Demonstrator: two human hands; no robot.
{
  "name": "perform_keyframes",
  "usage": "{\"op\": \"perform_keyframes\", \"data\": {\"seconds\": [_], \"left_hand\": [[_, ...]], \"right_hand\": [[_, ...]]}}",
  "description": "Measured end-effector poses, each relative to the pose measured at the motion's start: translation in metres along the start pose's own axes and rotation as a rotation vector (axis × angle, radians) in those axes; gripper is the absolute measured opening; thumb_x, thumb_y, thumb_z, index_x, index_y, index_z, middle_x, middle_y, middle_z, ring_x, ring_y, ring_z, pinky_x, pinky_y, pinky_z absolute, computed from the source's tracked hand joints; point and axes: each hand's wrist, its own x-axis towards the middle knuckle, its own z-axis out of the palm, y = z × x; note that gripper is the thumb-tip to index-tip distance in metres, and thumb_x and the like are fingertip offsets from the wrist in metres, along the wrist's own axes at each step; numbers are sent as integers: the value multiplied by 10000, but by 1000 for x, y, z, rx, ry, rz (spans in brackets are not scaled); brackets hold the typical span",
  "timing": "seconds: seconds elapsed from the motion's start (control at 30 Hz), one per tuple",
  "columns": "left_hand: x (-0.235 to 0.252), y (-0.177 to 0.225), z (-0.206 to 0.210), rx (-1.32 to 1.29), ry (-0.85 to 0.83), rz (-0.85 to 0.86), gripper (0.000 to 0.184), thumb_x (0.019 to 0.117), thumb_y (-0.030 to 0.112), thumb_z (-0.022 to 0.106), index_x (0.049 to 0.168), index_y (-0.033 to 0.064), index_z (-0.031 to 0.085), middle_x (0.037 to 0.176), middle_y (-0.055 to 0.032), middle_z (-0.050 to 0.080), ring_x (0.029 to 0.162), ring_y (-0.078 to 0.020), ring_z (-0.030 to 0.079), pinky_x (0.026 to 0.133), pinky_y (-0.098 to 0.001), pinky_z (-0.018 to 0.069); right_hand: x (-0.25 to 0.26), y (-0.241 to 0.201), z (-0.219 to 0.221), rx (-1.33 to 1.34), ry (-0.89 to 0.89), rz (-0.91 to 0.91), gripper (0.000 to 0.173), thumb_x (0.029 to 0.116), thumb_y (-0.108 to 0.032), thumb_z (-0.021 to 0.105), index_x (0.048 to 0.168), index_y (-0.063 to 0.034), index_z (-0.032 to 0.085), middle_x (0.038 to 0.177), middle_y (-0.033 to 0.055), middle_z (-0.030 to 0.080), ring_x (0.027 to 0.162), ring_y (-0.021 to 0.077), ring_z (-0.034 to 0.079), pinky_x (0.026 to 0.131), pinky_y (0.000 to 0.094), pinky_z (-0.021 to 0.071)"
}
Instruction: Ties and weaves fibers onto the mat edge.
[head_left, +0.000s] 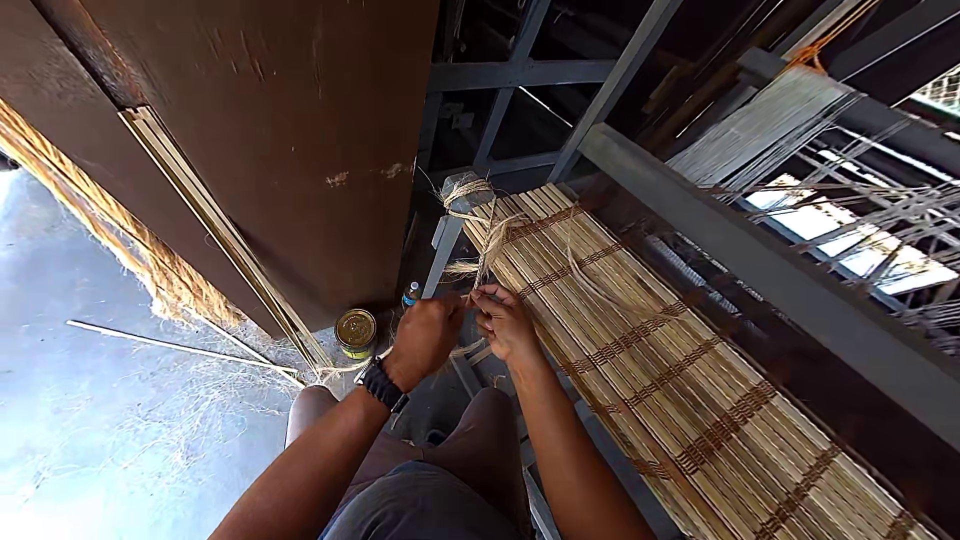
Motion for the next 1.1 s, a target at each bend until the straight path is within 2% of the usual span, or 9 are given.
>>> {"op": "perform_keyframes", "data": {"seconds": [0.17,0.3,0.37,0.5,0.7,0.77,0.87,1.0,1.1], "left_hand": [[-23,-14,34,-104,23,104,260,1052,213,500,1080,46,697,866,-108,693,784,-238,679,750,-435,558],[-29,-42,7,-264,-238,173,303,1054,312,558,1028,62,727,797,-44,674,674,-126,622,680,-344,537],[-32,-55,-14,-345,-247,111,318,1047,339,571,1044,62,727,806,-26,689,656,-99,640,650,-315,567],[-22,-61,-43,-222,-42,4,315,1022,378,610,1126,118,754,1096,-43,721,1027,-149,683,942,-438,551],[19,-25,-7,-329,-112,48,363,1066,282,555,1307,33,662,1206,-123,714,1089,-187,695,1018,-424,531],[33,-22,7,-406,-140,51,322,1053,263,582,1243,27,689,1116,-101,727,999,-148,693,960,-381,544],[45,-19,11,-420,-149,49,219,1030,217,612,1082,47,740,831,-25,696,738,-95,630,756,-328,535],[55,-23,5,-346,-206,83,212,1056,186,558,1043,47,717,822,-49,702,675,-115,653,694,-327,568],[57,-23,3,-356,-220,65,194,1057,163,545,1041,29,684,816,-52,639,643,-119,559,630,-304,488]], "right_hand": [[-3,-4,-9,198,-73,78,51,1056,-51,524,1064,-15,560,861,92,699,429,14,388,381,158,298],[-2,0,-21,139,-41,-21,63,1037,-13,540,1017,11,596,789,75,663,417,16,377,376,157,317],[-1,3,-26,69,-10,-64,65,1028,-8,558,1011,18,615,769,76,661,417,17,365,377,165,304],[1,8,-24,-5,24,-90,64,1014,-25,601,1024,14,650,733,68,655,425,24,359,382,173,279],[-2,7,-7,7,24,-93,70,1016,-25,597,1037,18,647,728,73,637,427,32,360,381,176,280],[-2,5,-8,-19,28,-118,69,1009,-20,605,1020,23,658,737,71,636,438,35,363,389,179,284],[-2,2,-22,-108,-4,-169,96,1007,-25,613,1036,29,686,747,57,658,441,22,374,394,176,299],[-1,4,-33,-258,-30,-272,116,997,-29,628,1065,25,705,750,41,666,483,24,412,442,190,327],[0,5,-29,-366,-10,-330,127,999,-53,637,1068,15,719,752,36,678,508,38,464,470,201,371]]}}
